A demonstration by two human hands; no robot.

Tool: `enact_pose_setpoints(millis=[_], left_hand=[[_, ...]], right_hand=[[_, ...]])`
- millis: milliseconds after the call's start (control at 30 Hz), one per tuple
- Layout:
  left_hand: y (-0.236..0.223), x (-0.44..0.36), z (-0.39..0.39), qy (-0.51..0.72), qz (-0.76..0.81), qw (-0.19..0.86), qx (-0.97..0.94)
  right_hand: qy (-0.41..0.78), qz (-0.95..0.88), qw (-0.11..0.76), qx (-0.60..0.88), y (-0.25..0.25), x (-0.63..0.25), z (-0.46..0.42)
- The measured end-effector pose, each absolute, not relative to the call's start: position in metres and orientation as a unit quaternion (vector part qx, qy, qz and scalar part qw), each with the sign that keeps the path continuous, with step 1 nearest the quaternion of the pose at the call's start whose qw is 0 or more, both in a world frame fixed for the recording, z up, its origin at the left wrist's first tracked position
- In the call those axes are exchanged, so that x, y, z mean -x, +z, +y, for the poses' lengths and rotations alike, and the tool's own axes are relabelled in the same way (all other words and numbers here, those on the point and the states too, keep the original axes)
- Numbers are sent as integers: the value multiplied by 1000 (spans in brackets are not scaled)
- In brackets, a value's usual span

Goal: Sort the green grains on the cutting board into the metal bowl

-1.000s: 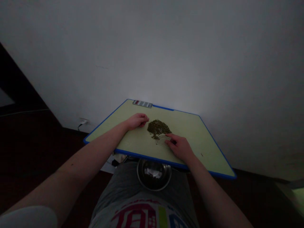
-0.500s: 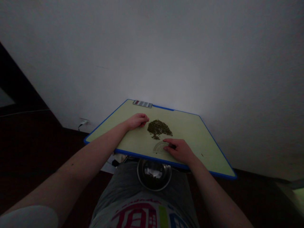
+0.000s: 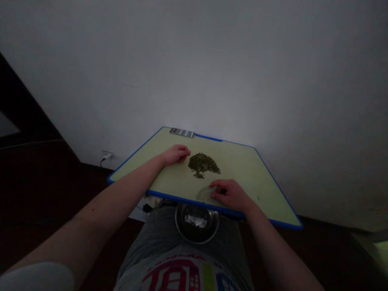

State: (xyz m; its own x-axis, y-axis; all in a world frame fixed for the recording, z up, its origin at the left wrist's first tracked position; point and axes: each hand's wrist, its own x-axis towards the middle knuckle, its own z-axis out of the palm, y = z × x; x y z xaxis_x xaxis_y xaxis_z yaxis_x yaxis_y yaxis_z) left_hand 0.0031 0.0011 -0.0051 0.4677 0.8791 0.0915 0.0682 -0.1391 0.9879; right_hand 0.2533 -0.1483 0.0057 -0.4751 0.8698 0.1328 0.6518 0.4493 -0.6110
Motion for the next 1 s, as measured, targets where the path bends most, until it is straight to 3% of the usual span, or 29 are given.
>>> enact_pose_setpoints(millis=[1000], left_hand=[[-1, -5, -3, 376, 358, 560, -646]], right_hand=[[310, -793, 247, 464, 2, -261, -149]])
